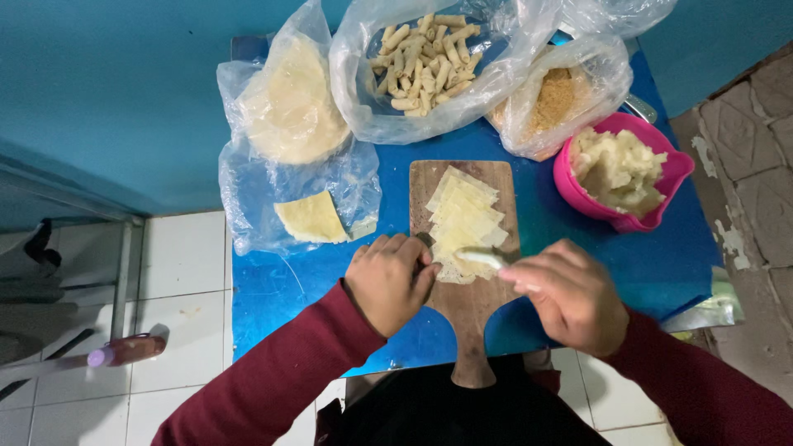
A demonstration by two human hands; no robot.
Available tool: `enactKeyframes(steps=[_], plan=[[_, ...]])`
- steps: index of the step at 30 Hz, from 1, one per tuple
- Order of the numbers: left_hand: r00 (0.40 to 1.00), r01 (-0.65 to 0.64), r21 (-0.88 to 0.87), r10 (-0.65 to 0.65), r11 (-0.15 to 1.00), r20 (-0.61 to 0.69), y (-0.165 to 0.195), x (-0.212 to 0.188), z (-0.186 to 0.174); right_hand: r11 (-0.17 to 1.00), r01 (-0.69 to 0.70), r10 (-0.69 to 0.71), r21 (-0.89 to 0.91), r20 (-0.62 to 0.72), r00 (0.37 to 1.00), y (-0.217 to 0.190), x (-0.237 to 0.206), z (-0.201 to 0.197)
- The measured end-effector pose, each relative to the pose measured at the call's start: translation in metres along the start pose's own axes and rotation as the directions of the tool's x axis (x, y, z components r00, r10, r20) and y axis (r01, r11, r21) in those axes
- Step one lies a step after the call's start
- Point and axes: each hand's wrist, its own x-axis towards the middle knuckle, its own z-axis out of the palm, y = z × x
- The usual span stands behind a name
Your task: The person folds thin dough wrappers on a wooden board, scoops potato filling from a pink bowl with a spoon onto a wrapper, folds the wrapper over the filling, and sets finished folded pastries aside. They repeat this cycle, occasionally taking new wrappers from a plastic bag and pressing wrappers flat by hand.
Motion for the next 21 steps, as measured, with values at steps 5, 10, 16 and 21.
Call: enactKeyframes(steps=[5, 10, 16, 21], plan=[[0.999, -0.023, 0.047, 0.024, 0.999, -0.031, 0.001, -0.002, 0.004, 0.994, 0.079, -0.079, -0.072, 0.004, 0.997, -0.011, 0.002, -0.001], [0.999, -0.021, 0.044, 0.022, 0.999, -0.03, 0.003, -0.003, 0.003, 0.997, 0.065, -0.065, -0.036, -0.007, 0.998, -0.008, 0.004, -0.002], [0.999, -0.001, 0.059, 0.003, 0.998, -0.046, 0.002, -0.005, 0.002, 0.97, -0.117, 0.061, -0.211, -0.258, 0.964, 0.016, 0.008, -0.026], [0.999, 0.034, 0.044, -0.033, 0.998, -0.026, 0.001, -0.005, 0.008, 0.861, -0.305, 0.129, -0.407, -0.406, 0.905, 0.061, 0.053, -0.036]])
